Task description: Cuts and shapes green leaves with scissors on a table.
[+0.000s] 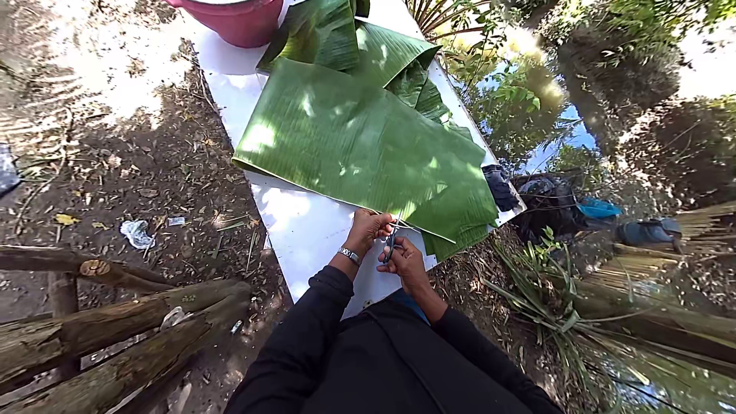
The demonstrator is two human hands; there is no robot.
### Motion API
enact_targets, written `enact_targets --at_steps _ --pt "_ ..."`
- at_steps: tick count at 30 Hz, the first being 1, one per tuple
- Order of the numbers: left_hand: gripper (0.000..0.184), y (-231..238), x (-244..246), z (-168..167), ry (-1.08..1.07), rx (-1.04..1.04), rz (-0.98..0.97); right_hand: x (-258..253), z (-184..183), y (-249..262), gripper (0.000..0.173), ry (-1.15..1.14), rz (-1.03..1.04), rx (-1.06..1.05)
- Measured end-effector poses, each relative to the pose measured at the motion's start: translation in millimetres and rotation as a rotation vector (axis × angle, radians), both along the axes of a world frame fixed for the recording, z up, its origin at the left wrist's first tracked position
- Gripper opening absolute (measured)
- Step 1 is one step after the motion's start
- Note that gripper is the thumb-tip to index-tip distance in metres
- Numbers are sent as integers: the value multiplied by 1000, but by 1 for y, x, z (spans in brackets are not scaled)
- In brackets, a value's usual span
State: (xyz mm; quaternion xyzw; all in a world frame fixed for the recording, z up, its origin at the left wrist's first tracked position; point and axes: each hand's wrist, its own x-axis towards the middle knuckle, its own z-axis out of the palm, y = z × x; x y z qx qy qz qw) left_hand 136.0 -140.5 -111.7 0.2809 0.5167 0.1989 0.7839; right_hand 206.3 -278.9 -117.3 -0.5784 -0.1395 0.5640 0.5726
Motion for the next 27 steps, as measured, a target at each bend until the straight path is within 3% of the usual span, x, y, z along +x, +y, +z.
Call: enact_targets --at_steps 27 --pt "9 -1 3 1 22 3 5 3 -1 0 20 -14 12 34"
